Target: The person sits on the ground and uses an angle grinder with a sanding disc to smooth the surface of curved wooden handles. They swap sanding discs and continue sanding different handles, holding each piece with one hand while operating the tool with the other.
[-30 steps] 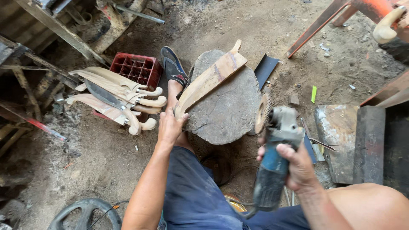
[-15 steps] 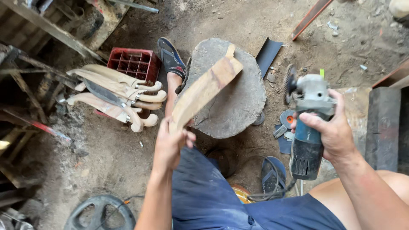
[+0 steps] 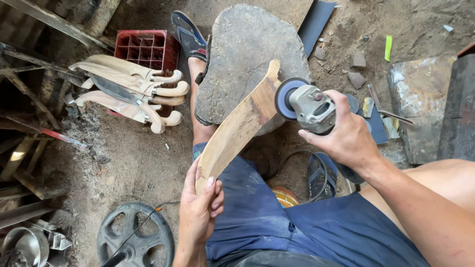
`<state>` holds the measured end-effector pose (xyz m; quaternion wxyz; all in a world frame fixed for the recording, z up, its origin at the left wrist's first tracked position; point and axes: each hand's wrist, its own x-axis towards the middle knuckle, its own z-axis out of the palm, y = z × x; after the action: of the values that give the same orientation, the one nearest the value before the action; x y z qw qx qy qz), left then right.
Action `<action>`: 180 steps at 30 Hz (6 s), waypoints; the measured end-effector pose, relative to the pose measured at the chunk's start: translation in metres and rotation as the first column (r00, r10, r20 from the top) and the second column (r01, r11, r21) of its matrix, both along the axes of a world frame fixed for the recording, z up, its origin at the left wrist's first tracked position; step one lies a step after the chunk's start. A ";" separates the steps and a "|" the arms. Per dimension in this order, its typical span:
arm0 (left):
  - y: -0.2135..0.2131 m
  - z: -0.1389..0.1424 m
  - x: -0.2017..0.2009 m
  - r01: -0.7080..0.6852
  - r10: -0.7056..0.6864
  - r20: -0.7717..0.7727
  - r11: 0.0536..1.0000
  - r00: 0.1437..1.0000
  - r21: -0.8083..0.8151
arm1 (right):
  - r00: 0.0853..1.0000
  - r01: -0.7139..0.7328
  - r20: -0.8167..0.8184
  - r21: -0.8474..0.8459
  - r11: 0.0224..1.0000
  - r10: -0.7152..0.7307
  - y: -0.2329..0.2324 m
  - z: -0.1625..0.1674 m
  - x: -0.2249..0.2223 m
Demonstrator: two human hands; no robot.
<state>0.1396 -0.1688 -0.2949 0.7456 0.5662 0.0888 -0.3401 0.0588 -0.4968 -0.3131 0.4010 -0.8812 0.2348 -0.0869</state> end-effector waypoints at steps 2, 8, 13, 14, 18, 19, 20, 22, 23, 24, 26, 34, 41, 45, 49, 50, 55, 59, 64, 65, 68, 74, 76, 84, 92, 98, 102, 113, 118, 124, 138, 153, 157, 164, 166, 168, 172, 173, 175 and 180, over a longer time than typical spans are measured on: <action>-0.002 0.008 -0.003 0.035 -0.037 0.037 0.998 0.999 0.060 | 1.000 -0.014 -0.001 0.011 1.000 0.014 0.004 0.001 0.003; -0.013 0.020 -0.004 0.052 -0.058 0.047 0.992 0.997 0.115 | 0.999 -0.042 -0.021 0.054 0.998 0.043 0.010 0.001 0.009; -0.018 0.025 -0.007 0.102 -0.121 0.110 0.981 0.987 0.164 | 0.998 -0.046 -0.039 0.068 0.997 0.048 0.010 0.002 0.014; -0.019 0.026 -0.007 0.110 -0.130 0.115 0.980 0.985 0.167 | 0.998 -0.045 -0.036 0.068 0.997 0.047 0.009 0.002 0.014; -0.024 0.030 -0.007 0.123 -0.152 0.123 0.969 0.981 0.217 | 0.998 -0.039 -0.037 0.053 0.998 0.041 0.008 0.005 0.014; -0.025 0.031 -0.008 0.127 -0.157 0.119 0.965 0.980 0.229 | 0.999 -0.037 -0.030 0.054 0.998 0.039 0.008 0.005 0.014; -0.026 0.033 -0.008 0.130 -0.161 0.115 0.961 0.980 0.243 | 0.999 -0.036 -0.022 0.056 0.998 0.037 0.007 0.006 0.014; -0.028 0.036 -0.008 0.146 -0.174 0.129 0.968 0.976 0.204 | 0.999 -0.023 -0.026 0.062 0.998 0.025 0.005 0.006 0.015; -0.028 0.038 -0.009 0.154 -0.180 0.135 0.971 0.974 0.185 | 0.999 -0.012 -0.039 0.068 0.998 0.014 0.004 0.007 0.016; -0.029 0.039 -0.009 0.159 -0.189 0.140 0.967 0.972 0.200 | 0.999 0.002 -0.052 0.071 0.997 0.002 0.003 0.007 0.017; -0.030 0.041 -0.009 0.170 -0.208 0.153 0.959 0.966 0.227 | 1.000 -0.027 -0.001 0.060 0.998 0.027 0.002 0.006 0.017; -0.031 0.041 -0.009 0.172 -0.205 0.147 0.963 0.968 0.208 | 0.999 -0.024 0.029 0.037 0.999 0.022 0.001 0.005 0.016; -0.031 0.042 -0.010 0.167 -0.205 0.127 0.951 0.970 0.261 | 0.998 -0.022 0.058 0.042 0.999 0.020 0.000 0.006 0.018; -0.032 0.044 -0.010 0.169 -0.205 0.137 0.957 0.969 0.236 | 1.000 0.018 -0.016 0.072 0.997 -0.017 -0.002 0.007 0.020; -0.033 0.043 -0.011 0.169 -0.207 0.140 0.955 0.968 0.246 | 0.997 -0.018 0.079 0.021 1.000 0.016 -0.002 0.008 0.020; -0.033 0.042 -0.011 0.171 -0.210 0.144 0.955 0.967 0.244 | 0.998 -0.011 0.066 0.023 1.000 0.009 -0.002 0.008 0.020; -0.032 0.040 -0.012 0.173 -0.203 0.114 0.958 0.973 0.229 | 0.999 -0.003 0.054 0.026 1.000 0.002 -0.001 0.009 0.020; -0.030 0.040 -0.011 0.174 -0.201 0.118 0.963 0.972 0.207 | 0.997 0.004 0.072 0.023 1.000 -0.005 -0.002 0.010 0.021; -0.030 0.040 -0.011 0.167 -0.195 0.118 0.963 0.974 0.212 | 0.992 0.010 0.123 0.008 1.000 -0.011 -0.006 0.009 0.020; -0.030 0.040 -0.011 0.166 -0.192 0.116 0.965 0.975 0.205 | 0.993 0.010 0.118 -0.001 1.000 -0.010 -0.006 0.009 0.020; -0.031 0.041 -0.011 0.162 -0.189 0.118 0.965 0.975 0.206 | 0.997 0.012 0.081 -0.008 1.000 -0.011 -0.004 0.009 0.020; -0.032 0.044 -0.012 0.159 -0.187 0.116 0.963 0.976 0.216 | 1.000 0.001 0.030 0.043 0.999 -0.003 -0.002 0.011 0.022; -0.032 0.044 -0.012 0.160 -0.189 0.122 0.963 0.974 0.214 | 0.999 0.005 0.034 0.040 0.999 -0.007 -0.003 0.012 0.023; -0.033 0.046 -0.015 0.163 -0.195 0.122 0.959 0.973 0.232 | 1.000 0.018 -0.001 0.019 1.000 -0.018 -0.003 0.014 0.021; -0.035 0.048 -0.015 0.161 -0.183 0.110 0.970 0.977 0.181 | 0.999 -0.005 0.042 0.022 1.000 0.004 0.000 0.016 0.019; -0.036 0.048 -0.014 0.149 -0.178 0.119 0.965 0.977 0.218 | 0.999 -0.006 0.038 0.026 1.000 0.005 0.001 0.016 0.018; -0.036 0.048 -0.014 0.160 -0.187 0.112 0.963 0.976 0.215 | 0.997 -0.045 0.063 -0.003 0.999 0.045 0.001 0.016 0.017; -0.034 0.042 -0.013 0.121 -0.135 0.072 0.978 0.988 0.168 | 0.999 -0.024 0.039 0.011 1.000 0.024 0.002 0.010 0.015; -0.033 0.041 -0.011 0.111 -0.123 0.058 0.978 0.991 0.178 | 0.998 -0.044 0.045 -0.003 0.999 0.045 0.004 0.008 0.013; -0.032 0.041 -0.010 0.103 -0.110 0.044 0.986 0.993 0.129 | 0.998 -0.049 0.046 -0.003 0.999 0.049 0.006 0.009 0.012; -0.031 0.044 -0.009 0.094 -0.095 0.004 0.987 0.995 0.128 | 0.998 -0.048 0.027 -0.006 0.999 0.048 0.008 0.011 0.009; -0.029 0.042 -0.012 0.091 -0.090 -0.016 0.992 0.996 0.086 | 0.999 -0.033 -0.009 0.001 0.999 0.033 0.013 0.011 0.002; -0.028 0.041 -0.011 0.069 -0.066 -0.042 0.995 0.997 0.072 | 0.999 -0.001 -0.043 0.003 1.000 0.001 0.011 0.012 0.001; -0.028 0.042 -0.009 0.072 -0.070 -0.030 0.995 0.997 0.066 | 0.996 -0.023 -0.088 0.003 1.000 0.023 0.014 0.011 -0.003; -0.029 0.043 -0.010 0.077 -0.076 -0.033 0.996 0.997 0.053 | 0.994 -0.032 -0.109 -0.006 0.999 0.031 0.016 0.010 -0.004; -0.029 0.043 -0.011 0.078 -0.076 -0.036 0.995 0.996 0.054 | 0.993 -0.041 -0.113 -0.013 0.999 0.039 0.016 0.009 -0.005; -0.029 0.043 -0.012 0.077 -0.075 -0.036 0.995 0.997 0.062 | 0.994 -0.038 -0.105 -0.023 0.999 0.035 0.017 0.008 -0.007; -0.028 0.043 -0.013 0.079 -0.077 -0.034 0.995 0.996 0.058 | 0.994 -0.041 -0.104 -0.033 0.999 0.037 0.018 0.008 -0.008; -0.027 0.042 -0.014 0.079 -0.077 -0.042 0.996 0.996 0.051 | 0.993 -0.047 -0.111 -0.037 0.998 0.042 0.019 0.008 -0.009; -0.026 0.040 -0.015 0.064 -0.061 -0.055 0.996 0.997 0.060 | 0.991 -0.045 -0.131 -0.054 0.998 0.037 0.022 0.007 -0.010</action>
<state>0.1249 -0.1946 -0.2551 0.7141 0.5823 0.1010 -0.3753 0.0489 -0.4752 -0.3059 0.3615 -0.9006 0.2397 -0.0276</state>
